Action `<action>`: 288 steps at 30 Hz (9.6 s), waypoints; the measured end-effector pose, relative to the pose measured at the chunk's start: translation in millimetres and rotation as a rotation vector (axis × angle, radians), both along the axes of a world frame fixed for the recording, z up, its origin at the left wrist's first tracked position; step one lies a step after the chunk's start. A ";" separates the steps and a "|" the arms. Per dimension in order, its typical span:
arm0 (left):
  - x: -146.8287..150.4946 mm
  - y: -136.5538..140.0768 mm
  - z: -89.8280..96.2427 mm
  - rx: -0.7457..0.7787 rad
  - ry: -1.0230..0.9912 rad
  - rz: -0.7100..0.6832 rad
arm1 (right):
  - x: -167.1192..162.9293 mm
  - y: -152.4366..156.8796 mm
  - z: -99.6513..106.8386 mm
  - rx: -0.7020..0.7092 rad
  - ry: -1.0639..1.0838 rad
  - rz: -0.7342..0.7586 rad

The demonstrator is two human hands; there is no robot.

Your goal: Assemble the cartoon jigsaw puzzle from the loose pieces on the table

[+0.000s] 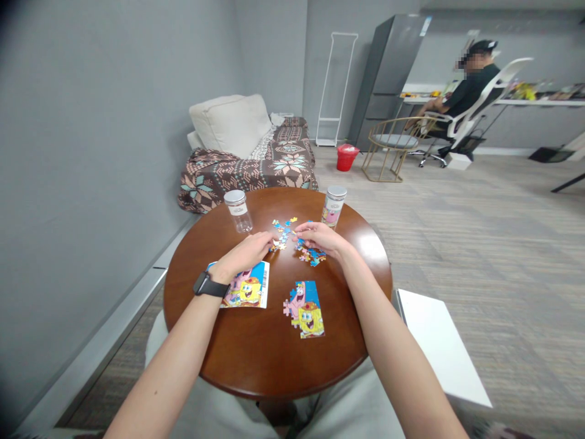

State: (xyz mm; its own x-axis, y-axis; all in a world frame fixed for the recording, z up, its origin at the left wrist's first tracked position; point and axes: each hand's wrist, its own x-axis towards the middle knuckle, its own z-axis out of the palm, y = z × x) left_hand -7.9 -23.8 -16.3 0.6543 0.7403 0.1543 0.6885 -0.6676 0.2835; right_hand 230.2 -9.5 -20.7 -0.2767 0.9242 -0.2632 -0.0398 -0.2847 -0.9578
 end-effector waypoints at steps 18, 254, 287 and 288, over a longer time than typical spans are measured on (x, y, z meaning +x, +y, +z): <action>2.6 -0.5 3.9 -0.047 0.010 0.016 | 0.8 1.9 0.7 0.000 -0.038 -0.054; 3.0 5.3 2.6 -1.193 -1.178 0.365 | 4.9 3.4 -3.1 0.098 -0.074 -0.095; 1.6 8.6 -1.0 -1.179 -1.139 0.374 | -0.3 -1.2 1.3 0.060 -0.113 0.014; 1.8 8.7 -1.0 -1.173 -1.145 0.379 | -0.3 -0.9 1.0 0.050 -0.107 0.005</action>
State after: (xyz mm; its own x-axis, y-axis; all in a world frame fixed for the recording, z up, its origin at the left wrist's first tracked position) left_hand -6.1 -15.1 -17.3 0.3739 0.8709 -0.3190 -0.1481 0.3956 0.9064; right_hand 229.8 -10.4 -19.7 -0.2544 0.9356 -0.2450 0.0647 -0.2363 -0.9695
